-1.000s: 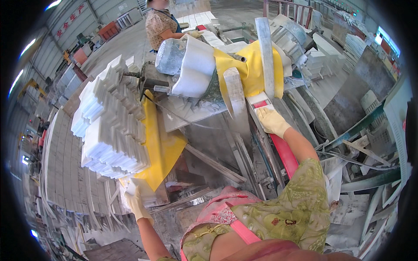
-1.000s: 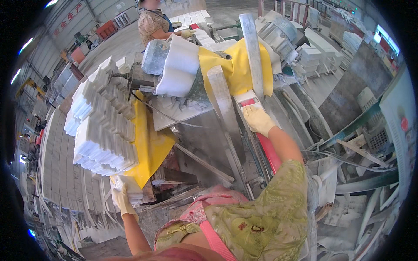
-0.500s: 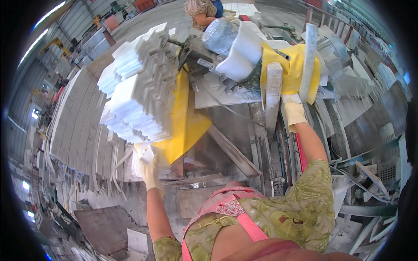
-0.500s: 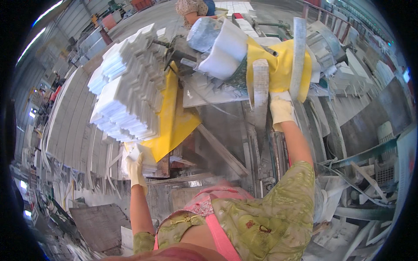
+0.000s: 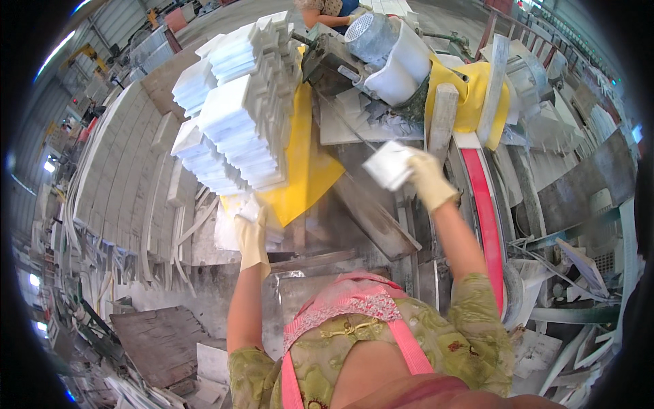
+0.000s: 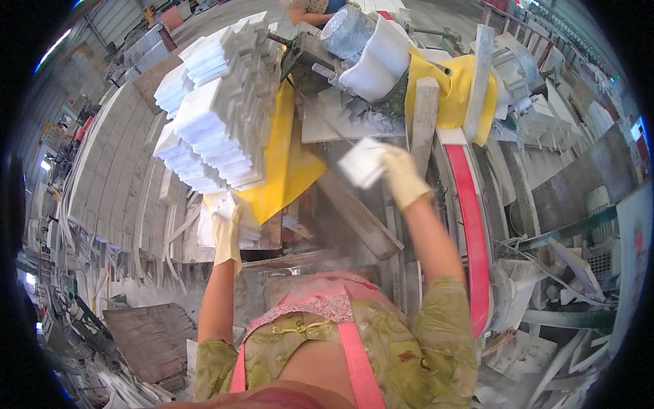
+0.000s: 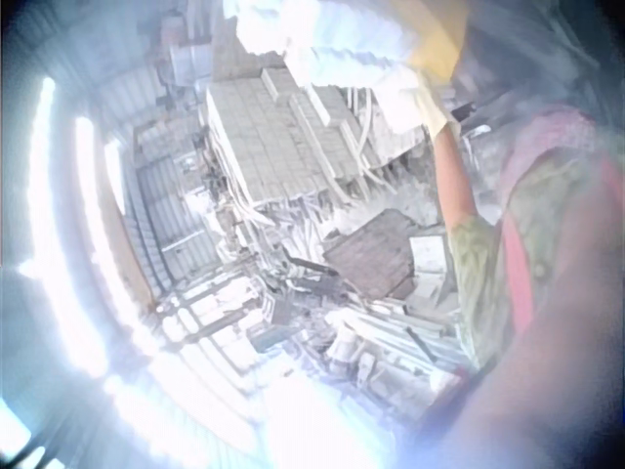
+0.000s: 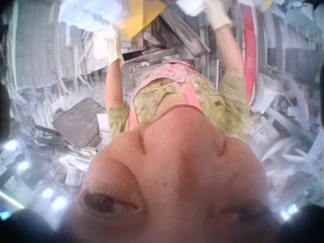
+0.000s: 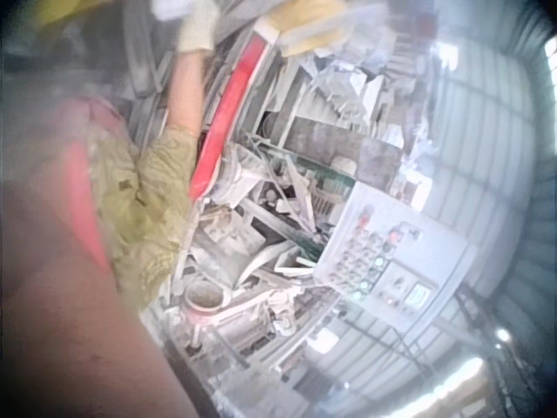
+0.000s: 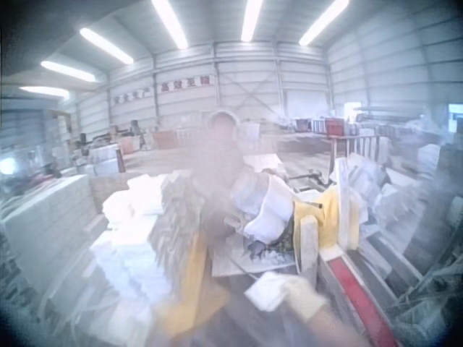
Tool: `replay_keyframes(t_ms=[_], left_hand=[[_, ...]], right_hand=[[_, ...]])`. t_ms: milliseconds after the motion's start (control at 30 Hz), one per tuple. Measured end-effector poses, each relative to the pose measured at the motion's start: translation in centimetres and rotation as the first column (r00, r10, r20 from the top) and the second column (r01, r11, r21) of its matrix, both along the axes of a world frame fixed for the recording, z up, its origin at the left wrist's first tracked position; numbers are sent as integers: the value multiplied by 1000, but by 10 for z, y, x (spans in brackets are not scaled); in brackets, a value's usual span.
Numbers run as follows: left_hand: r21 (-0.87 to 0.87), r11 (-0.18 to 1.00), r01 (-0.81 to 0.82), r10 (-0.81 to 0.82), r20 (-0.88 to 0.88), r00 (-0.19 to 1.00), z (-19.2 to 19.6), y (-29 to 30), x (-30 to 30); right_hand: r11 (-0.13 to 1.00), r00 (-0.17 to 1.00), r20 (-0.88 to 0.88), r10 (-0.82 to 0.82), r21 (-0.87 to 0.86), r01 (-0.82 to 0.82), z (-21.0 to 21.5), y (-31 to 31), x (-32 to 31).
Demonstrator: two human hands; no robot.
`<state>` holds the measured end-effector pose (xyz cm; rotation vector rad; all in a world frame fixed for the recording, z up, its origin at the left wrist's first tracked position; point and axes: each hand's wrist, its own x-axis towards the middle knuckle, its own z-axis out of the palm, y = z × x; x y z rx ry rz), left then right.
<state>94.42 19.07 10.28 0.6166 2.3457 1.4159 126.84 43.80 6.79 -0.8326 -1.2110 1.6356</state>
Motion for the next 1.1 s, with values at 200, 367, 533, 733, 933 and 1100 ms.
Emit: replay_keyframes(t_ms=[200, 367, 533, 733, 933, 1100], left_hand=[[-130, 983, 130, -108, 164, 981, 5, -10, -15], [-158, 984, 78, -91, -77, 993, -33, -2, -39], [-187, 980, 67, -105, -205, 973, -41, -3, -42], [-292, 956, 35, -106, -231, 967, -42, 0, -43], [-227, 974, 20, -73, -228, 971, -58, -3, -45], [-185, 983, 7, -47, -213, 976, -53, -3, -40]], right_hand=[[980, 967, -181, 177, -61, -191, -12, -113, -149], [999, 997, 74, 14, 28, -16, -15, -148, -224], [973, 973, 228, -40, 231, -14, -41, -157, -237], [937, 815, 555, 166, 168, -305, -24, -164, -230], [846, 562, 788, 249, 106, -523, -16, -175, -232], [801, 723, 640, 260, 276, -532, -40, -179, -233]])
